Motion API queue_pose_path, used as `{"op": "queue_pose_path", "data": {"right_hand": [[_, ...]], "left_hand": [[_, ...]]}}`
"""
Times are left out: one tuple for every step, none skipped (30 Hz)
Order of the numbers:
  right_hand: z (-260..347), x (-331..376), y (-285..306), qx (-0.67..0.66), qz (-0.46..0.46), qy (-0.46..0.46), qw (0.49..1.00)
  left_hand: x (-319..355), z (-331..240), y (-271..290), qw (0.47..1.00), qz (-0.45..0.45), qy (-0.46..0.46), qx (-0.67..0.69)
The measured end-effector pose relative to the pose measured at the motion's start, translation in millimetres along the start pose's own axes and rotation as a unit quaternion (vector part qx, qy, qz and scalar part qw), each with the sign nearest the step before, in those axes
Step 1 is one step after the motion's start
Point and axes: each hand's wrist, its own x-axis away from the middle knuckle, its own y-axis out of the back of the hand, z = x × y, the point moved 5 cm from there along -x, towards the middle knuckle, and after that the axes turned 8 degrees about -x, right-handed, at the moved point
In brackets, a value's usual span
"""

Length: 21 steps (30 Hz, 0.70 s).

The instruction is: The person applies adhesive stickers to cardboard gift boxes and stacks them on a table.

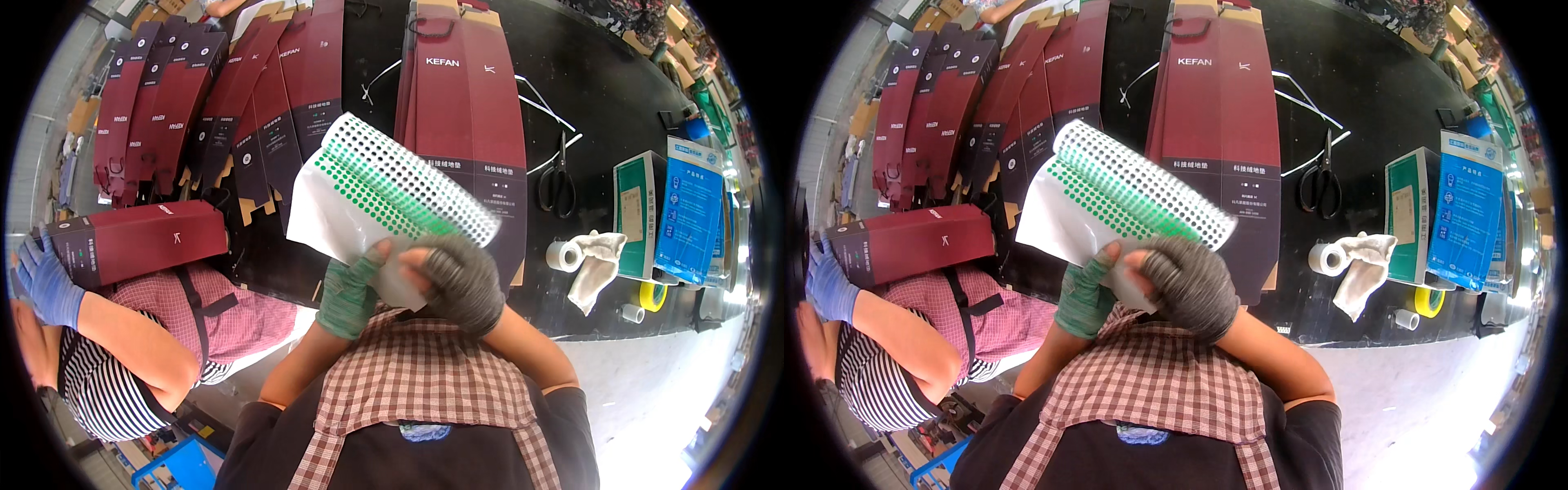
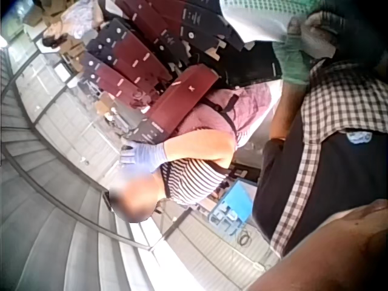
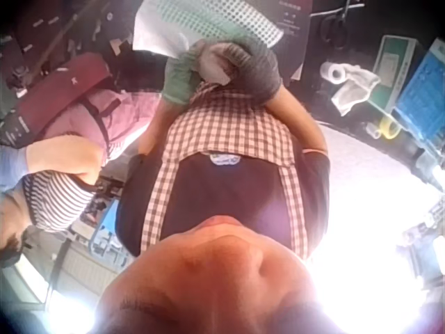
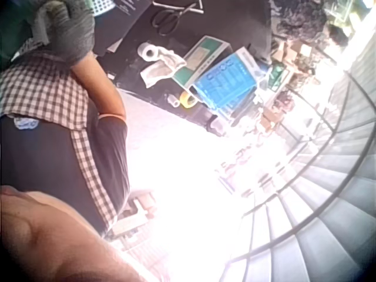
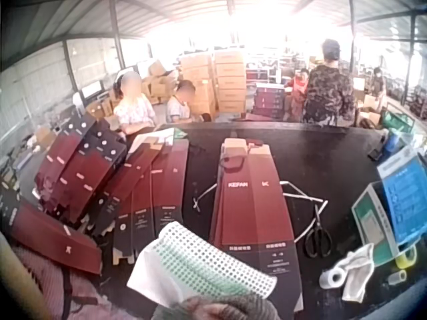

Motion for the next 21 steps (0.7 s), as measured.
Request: {"op": "queue_pose_path", "data": {"right_hand": [[-4, -5, 6, 0.025, -0.049, -0.006, 0.998], [-2, -13, 11, 0.037, -0.053, -0.029, 0.997], [0, -19, 15, 0.05, -0.057, -0.051, 0.996], [-1, -22, 15, 0.047, -0.05, -0.05, 0.996], [-2, -24, 15, 0.045, -0.043, -0.047, 0.997], [-2, -26, 14, 0.043, -0.036, -0.045, 0.997], [0, -27, 15, 0.042, -0.037, -0.046, 0.997], [1, -27, 14, 0.041, -0.038, -0.046, 0.997], [2, -27, 13, 0.04, -0.038, -0.047, 0.997], [2, -27, 12, 0.044, -0.041, -0.043, 0.997], [3, -27, 12, 0.049, -0.045, -0.039, 0.997], [4, -26, 12, 0.054, -0.049, -0.035, 0.997], [4, -26, 12, 0.055, -0.048, -0.035, 0.997], [4, -25, 11, 0.055, -0.048, -0.036, 0.997], [5, -25, 10, 0.056, -0.048, -0.036, 0.997], [4, -25, 10, 0.048, -0.046, -0.042, 0.997], [5, -26, 10, 0.04, -0.043, -0.047, 0.997], [5, -27, 10, 0.033, -0.041, -0.052, 0.997], [4, -27, 10, 0.027, -0.044, -0.051, 0.997], [3, -27, 10, 0.02, -0.048, -0.05, 0.997], [2, -27, 11, 0.014, -0.051, -0.049, 0.997]], "left_hand": [[0, -2, 0, 1.0, -0.007, -0.025, -0.012], [1, -4, -1, 0.998, -0.013, -0.049, -0.025], [2, -5, -2, 0.998, -0.014, -0.053, -0.02], [3, -6, -2, 0.998, -0.016, -0.056, -0.016], [4, -6, -3, 0.998, -0.017, -0.061, -0.011], [4, -6, -2, 0.997, -0.02, -0.065, -0.022], [4, -6, 0, 0.997, -0.022, -0.07, -0.032], [5, -5, 2, 0.996, -0.026, -0.074, -0.042], [6, -6, 1, 0.996, -0.033, -0.078, -0.041], [8, -7, 0, 0.995, -0.04, -0.082, -0.039], [9, -9, -1, 0.994, -0.046, -0.086, -0.038], [9, -7, 0, 0.994, -0.047, -0.086, -0.042], [8, -6, 2, 0.994, -0.048, -0.085, -0.046], [8, -5, 3, 0.994, -0.049, -0.085, -0.05], [8, -6, 3, 0.993, -0.05, -0.093, -0.058], [9, -8, 2, 0.991, -0.05, -0.102, -0.066], [9, -9, 2, 0.99, -0.051, -0.111, -0.072], [9, -9, 3, 0.988, -0.055, -0.122, -0.081], [8, -7, 6, 0.985, -0.058, -0.132, -0.09], [8, -7, 8, 0.983, -0.062, -0.142, -0.1], [8, -7, 8, 0.982, -0.066, -0.138, -0.108]]}}
